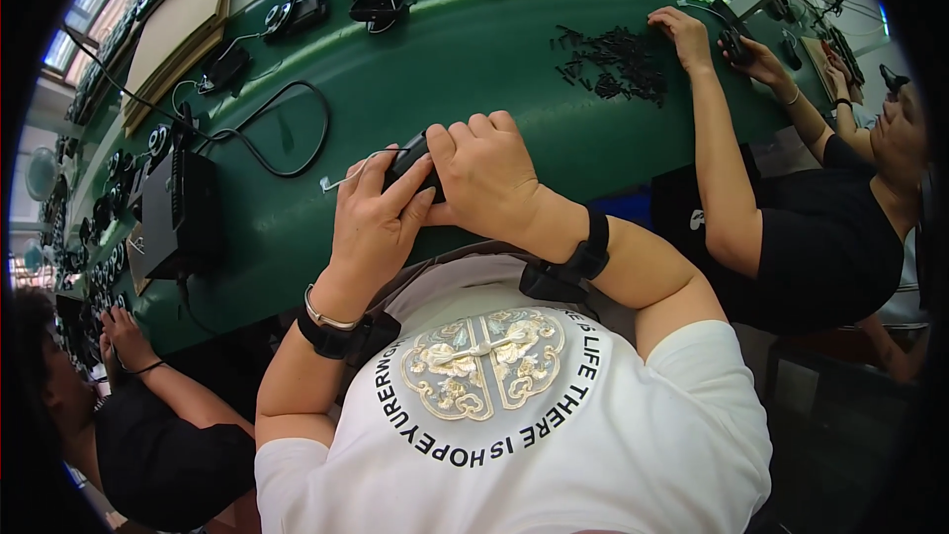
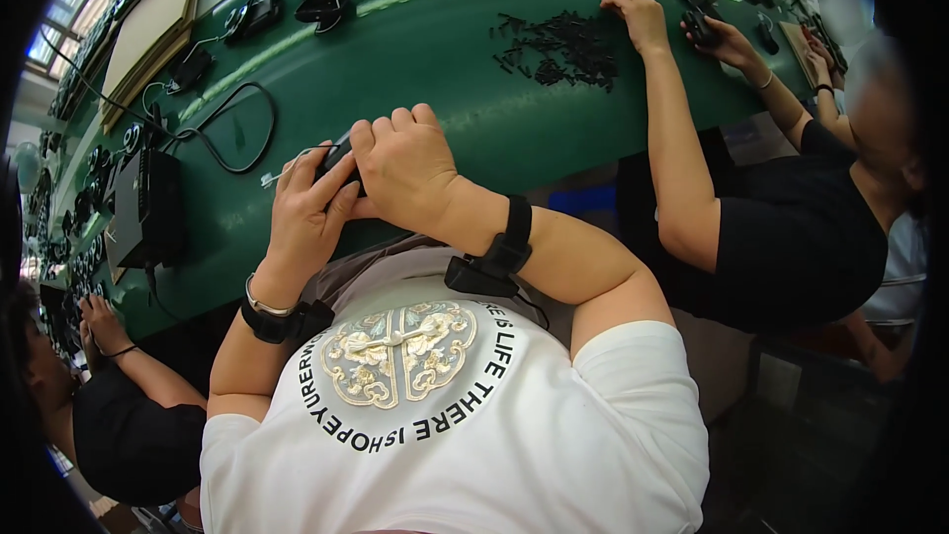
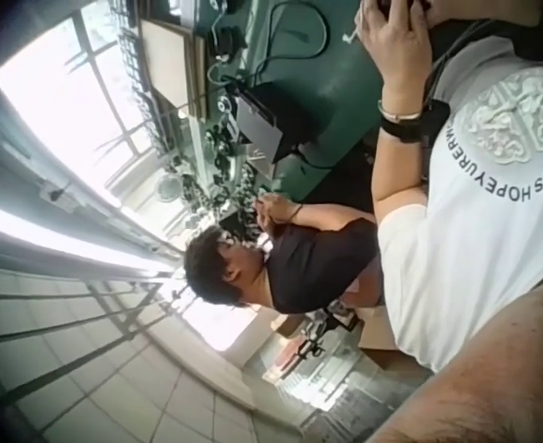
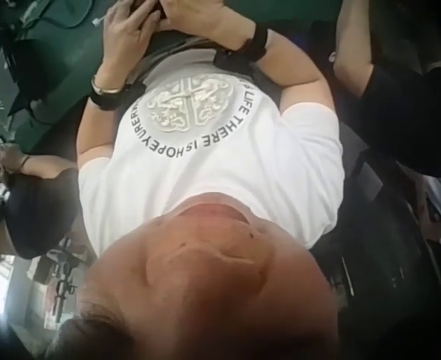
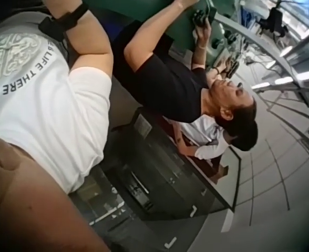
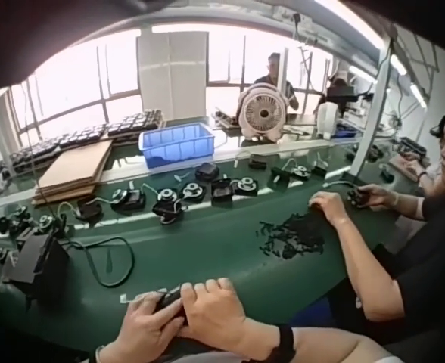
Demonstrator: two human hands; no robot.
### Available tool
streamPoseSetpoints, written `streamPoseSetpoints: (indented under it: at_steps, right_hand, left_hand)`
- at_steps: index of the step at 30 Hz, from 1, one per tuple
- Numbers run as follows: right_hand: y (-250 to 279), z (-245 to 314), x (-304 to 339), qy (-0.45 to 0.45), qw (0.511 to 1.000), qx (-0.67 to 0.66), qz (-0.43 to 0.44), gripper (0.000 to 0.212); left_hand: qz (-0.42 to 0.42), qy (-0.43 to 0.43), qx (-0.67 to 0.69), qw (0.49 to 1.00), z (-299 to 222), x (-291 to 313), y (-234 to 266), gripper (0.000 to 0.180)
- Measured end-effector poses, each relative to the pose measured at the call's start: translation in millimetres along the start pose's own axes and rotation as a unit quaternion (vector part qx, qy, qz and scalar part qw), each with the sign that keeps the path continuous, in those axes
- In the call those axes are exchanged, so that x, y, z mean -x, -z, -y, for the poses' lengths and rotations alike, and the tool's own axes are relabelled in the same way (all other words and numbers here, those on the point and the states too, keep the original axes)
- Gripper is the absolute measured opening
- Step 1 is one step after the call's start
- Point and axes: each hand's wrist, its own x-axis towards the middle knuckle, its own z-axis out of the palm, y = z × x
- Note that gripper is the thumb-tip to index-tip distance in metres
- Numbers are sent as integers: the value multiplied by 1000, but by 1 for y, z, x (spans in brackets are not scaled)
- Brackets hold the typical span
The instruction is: Assembling small electronic components by manually inserting parts and wires into black housings at a factory workstation.
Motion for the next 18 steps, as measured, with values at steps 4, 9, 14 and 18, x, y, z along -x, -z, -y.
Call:
streamPoseSetpoints:
  at_steps: [4, 9, 14, 18]
  right_hand:
    - [21, -50, -2, 44, 986, -155, 39, 49]
    - [33, -156, -13, -156, 987, -15, -29, 21]
    - [22, -149, -33, -184, 978, 57, 79, 17]
    - [11, -144, -35, -171, 978, 85, 89, 17]
  left_hand:
    - [12, 8, -2, 1000, -9, -3, 6, 52]
    - [-7, 40, 28, 999, -10, -2, -1, 56]
    - [-4, 39, 59, 997, 2, 4, 3, 58]
    - [-8, 29, 72, 997, 9, 9, 4, 58]
